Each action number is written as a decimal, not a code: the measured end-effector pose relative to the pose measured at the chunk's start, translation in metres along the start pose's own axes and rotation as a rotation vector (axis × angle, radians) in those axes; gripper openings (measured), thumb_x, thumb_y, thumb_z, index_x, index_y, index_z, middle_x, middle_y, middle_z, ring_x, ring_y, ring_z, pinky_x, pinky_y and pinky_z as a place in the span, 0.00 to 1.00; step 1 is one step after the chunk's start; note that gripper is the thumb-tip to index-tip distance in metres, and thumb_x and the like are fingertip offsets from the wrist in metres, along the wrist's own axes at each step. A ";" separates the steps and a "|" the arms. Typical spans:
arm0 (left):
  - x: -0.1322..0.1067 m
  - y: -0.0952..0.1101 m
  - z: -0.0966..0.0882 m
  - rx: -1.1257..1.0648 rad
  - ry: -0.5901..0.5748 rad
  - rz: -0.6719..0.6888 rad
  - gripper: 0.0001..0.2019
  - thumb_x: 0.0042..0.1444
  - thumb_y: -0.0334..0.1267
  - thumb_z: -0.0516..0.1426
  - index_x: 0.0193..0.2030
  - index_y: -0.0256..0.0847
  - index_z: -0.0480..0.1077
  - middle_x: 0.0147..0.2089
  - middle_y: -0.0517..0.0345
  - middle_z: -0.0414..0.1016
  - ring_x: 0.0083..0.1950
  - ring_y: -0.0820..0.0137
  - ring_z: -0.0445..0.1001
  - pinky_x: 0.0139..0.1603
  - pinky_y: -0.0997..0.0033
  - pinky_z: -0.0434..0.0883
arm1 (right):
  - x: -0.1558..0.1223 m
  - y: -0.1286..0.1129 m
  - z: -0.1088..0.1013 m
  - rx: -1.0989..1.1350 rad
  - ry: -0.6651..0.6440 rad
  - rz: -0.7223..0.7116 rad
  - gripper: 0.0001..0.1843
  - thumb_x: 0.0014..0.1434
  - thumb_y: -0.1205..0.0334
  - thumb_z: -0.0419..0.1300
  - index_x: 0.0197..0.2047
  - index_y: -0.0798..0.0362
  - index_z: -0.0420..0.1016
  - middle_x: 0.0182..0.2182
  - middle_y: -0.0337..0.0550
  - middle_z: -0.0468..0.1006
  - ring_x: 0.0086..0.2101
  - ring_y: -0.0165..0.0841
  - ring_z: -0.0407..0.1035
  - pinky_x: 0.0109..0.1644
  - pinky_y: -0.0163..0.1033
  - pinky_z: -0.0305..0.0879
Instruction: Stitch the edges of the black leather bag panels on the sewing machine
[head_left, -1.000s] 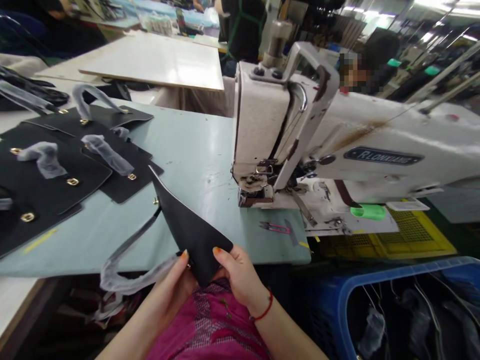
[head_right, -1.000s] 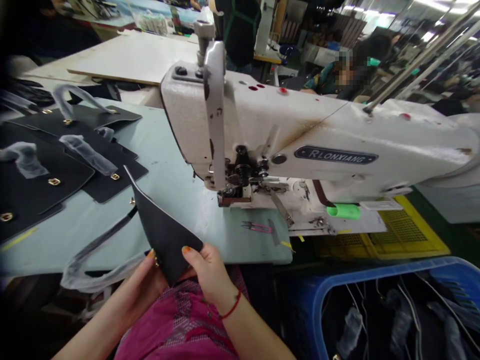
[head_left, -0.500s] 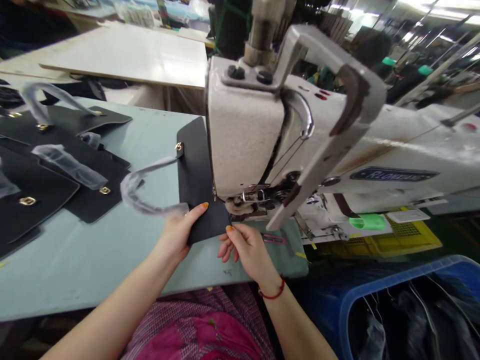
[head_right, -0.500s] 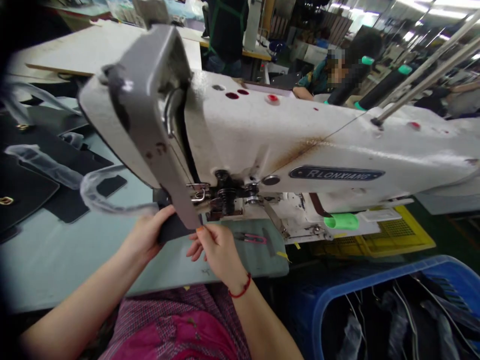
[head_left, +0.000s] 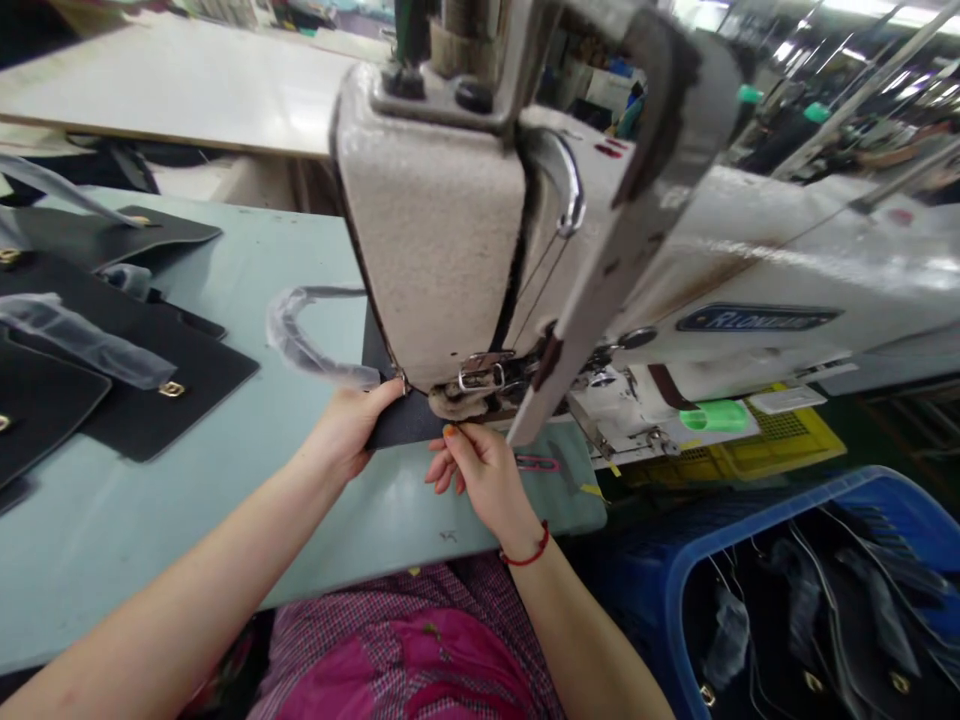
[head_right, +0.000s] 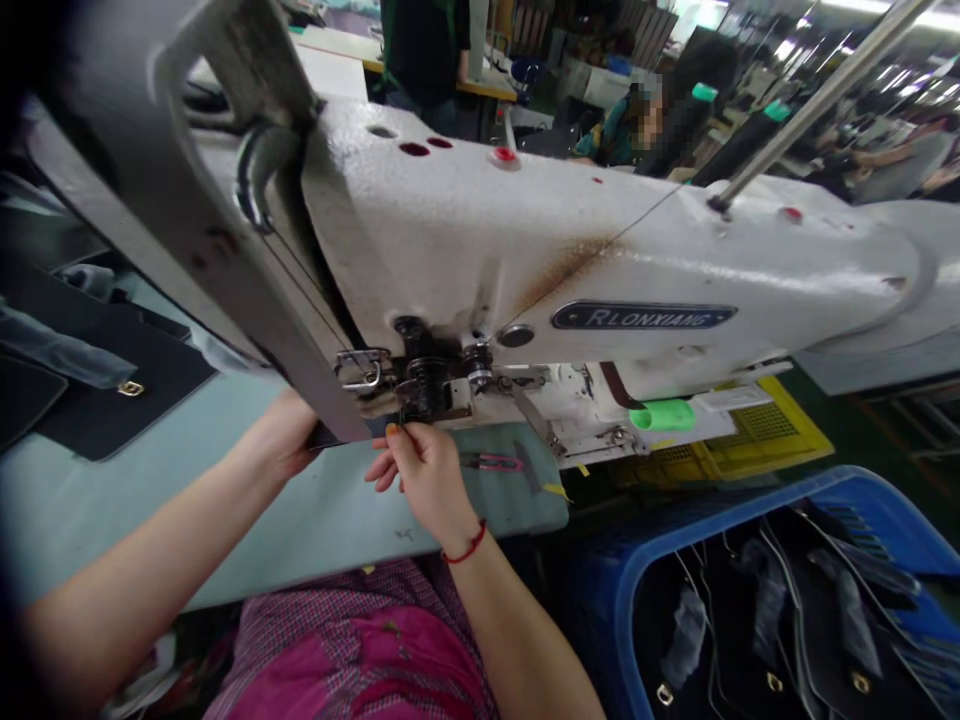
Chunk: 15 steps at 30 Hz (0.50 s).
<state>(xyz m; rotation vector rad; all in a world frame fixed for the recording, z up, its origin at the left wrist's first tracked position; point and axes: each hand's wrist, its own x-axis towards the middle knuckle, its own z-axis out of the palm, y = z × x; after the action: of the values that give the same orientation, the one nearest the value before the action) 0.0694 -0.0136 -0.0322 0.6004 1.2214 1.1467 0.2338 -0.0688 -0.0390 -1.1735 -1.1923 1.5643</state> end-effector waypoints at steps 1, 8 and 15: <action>0.000 -0.001 -0.002 -0.010 -0.014 -0.041 0.23 0.39 0.42 0.70 0.42 0.33 0.77 0.36 0.48 0.82 0.37 0.61 0.80 0.37 0.67 0.77 | 0.000 0.000 0.000 -0.019 0.009 -0.005 0.24 0.66 0.45 0.52 0.34 0.57 0.74 0.22 0.40 0.78 0.19 0.25 0.70 0.20 0.28 0.55; -0.010 -0.009 -0.018 -0.098 -0.232 -0.397 0.16 0.45 0.43 0.70 0.36 0.33 0.79 0.35 0.48 0.81 0.31 0.68 0.77 0.31 0.73 0.76 | -0.003 -0.004 0.003 -0.132 0.050 -0.048 0.23 0.67 0.47 0.51 0.34 0.57 0.74 0.23 0.42 0.79 0.19 0.25 0.70 0.21 0.27 0.58; -0.015 0.008 -0.015 0.049 -0.257 -0.281 0.12 0.45 0.37 0.70 0.34 0.32 0.78 0.30 0.53 0.80 0.25 0.73 0.72 0.24 0.78 0.70 | -0.006 -0.005 0.012 -0.071 0.087 -0.057 0.22 0.65 0.46 0.54 0.29 0.56 0.72 0.25 0.43 0.80 0.20 0.26 0.71 0.21 0.28 0.59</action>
<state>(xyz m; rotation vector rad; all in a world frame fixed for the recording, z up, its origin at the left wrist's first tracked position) 0.0532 -0.0269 -0.0234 0.5728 1.0744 0.7804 0.2236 -0.0757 -0.0319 -1.2302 -1.2215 1.4248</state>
